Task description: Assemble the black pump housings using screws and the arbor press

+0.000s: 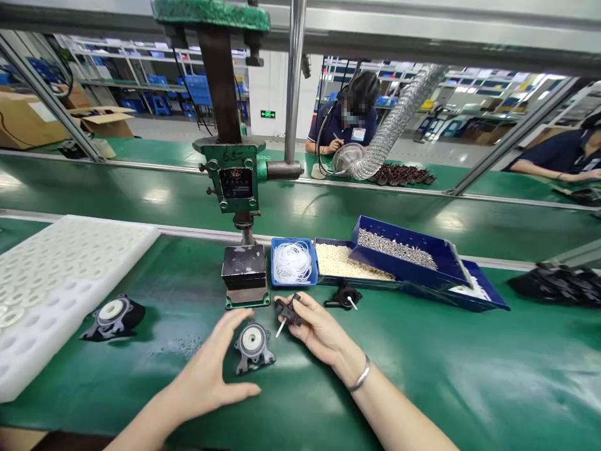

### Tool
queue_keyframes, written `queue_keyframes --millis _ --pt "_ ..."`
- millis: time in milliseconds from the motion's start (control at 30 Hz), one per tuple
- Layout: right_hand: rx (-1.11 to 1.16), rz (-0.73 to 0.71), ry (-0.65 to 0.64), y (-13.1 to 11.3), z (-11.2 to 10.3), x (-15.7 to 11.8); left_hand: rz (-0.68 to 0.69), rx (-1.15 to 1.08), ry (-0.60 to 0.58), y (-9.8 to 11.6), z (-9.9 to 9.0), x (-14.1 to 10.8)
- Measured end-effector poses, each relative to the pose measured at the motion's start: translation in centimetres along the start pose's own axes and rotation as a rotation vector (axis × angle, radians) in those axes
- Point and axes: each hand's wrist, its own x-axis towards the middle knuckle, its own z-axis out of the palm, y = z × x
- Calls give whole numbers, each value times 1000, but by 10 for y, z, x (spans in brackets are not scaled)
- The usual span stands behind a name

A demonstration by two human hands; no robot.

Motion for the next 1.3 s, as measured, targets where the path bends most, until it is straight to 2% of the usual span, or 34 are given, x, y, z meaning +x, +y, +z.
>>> queue_keyframes --millis 100,167,300,433,567,733,833,967,1033,1133,1300 --pt "-2 32 4 -2 10 3 -66 -97 -34 -1 26 0" --pt "-9 46 -10 -4 17 4 -68 -160 -46 -5 33 5" --pt "-106 12 -20 -9 33 2 -117 -272 -57 -11 34 8" --pt "-324 -96 -27 -10 46 -2 -208 -339 -68 -10 35 4" --pt "-475 -151 -73 -2 48 -2 -231 -332 -65 -7 34 4" --pt "-633 -206 -43 2 49 -5 -252 -316 -80 -9 33 4" --pt "-830 -307 -67 0 52 -13 -254 -298 -78 -13 36 3" --pt "-1176 -481 -118 -2 53 -25 -212 -281 -58 -17 39 2" --pt "-1271 -517 -107 2 51 -27 -198 -285 -59 -19 40 1" --pt "-1314 -493 -75 12 45 -26 -132 -283 -44 -20 41 1" --pt "-1317 -443 -88 22 40 -22 116 -209 9 -23 42 1"
